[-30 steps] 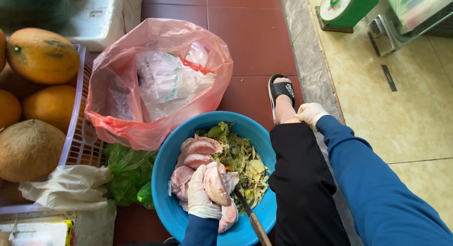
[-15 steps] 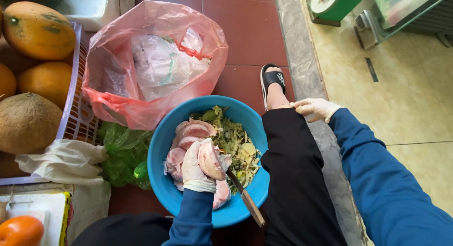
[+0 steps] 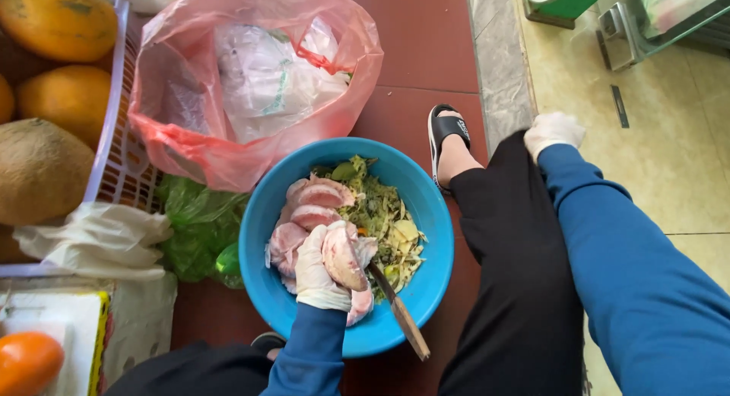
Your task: Peeling and segmenting a pomelo fruit into a bowl using hands and a knife.
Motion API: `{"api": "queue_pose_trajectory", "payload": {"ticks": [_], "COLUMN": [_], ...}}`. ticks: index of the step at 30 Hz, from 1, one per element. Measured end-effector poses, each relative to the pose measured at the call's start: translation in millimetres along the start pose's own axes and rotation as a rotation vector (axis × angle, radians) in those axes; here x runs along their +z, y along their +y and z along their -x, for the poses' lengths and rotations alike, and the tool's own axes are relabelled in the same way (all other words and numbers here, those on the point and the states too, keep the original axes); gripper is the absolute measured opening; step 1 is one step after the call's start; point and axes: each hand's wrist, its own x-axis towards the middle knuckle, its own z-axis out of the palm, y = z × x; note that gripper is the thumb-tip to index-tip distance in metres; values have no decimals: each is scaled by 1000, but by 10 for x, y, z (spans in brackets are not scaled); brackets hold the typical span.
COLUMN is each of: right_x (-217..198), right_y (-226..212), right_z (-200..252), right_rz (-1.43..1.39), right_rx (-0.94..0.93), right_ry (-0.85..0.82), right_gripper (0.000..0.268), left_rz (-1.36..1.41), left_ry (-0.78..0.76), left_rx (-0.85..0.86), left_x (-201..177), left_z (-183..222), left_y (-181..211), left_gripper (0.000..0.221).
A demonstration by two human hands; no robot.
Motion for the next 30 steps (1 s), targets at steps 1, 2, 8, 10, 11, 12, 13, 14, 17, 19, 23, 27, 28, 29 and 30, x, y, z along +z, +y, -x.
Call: {"api": "queue_pose_trajectory", "payload": {"ticks": [1,2,8,10,11,12,13,14,17,19,23,27,28,29,30], "right_x": [-294,-668,-203,-869,-1215,-1208,-1203,-1193,-1871,-1724,-1261,-991,-998,-1002,-1029], "right_y": [-223,-470,-196,-292,-359,-294,-227,-202,-642,-886,-1355,-1473,-1447,-1423,-1403], "right_z": [483,1024,460,1008,1290,1252,1226,1204,2780,3374,4038,4145,4205,4258,4310], "right_rz": [40,82,-247,-245,-250,-249,-436,-628,-1145,-1247,-1360,-1411,-1458,-1506,-1505], "right_rx": [-84,-166,-283,-277,-276,-286,-353,-423,-632,-652,-547,-497,-519,-541,-543], "right_ry": [-111,-218,-336,-284,-231,-227,-135,-43,-105,-163,-331,-351,-348,-345,-336], "right_gripper": [47,53,78,78,79,79,74,69,25,24,52,57,53,50,50], "left_rz": [-156,-307,-282,-273,-269,-264,-257,-252,-236,-226,-204,-201,-263,-325,-323], "left_ry": [-93,-192,-65,-35,-5,-2,37,80,165,197,277,316,305,292,284], "left_rx": [25,49,45,57,75,84,103,129,205,246,325,371,409,448,449], "left_x": [-62,-108,25,76,106,130,149,150,231,255,299,238,196,155,173], "left_z": [-81,-168,-479,-484,-481,-466,-437,-395,-256,-133,71,274,305,327,448], "left_y": [28,32,-217,-283,-292,-288,-281,-240,-236,-226,-229,-242,-241,-240,-233], "left_gripper": [47,49,44,43,42,42,41,40,38,37,36,37,37,38,38]}}
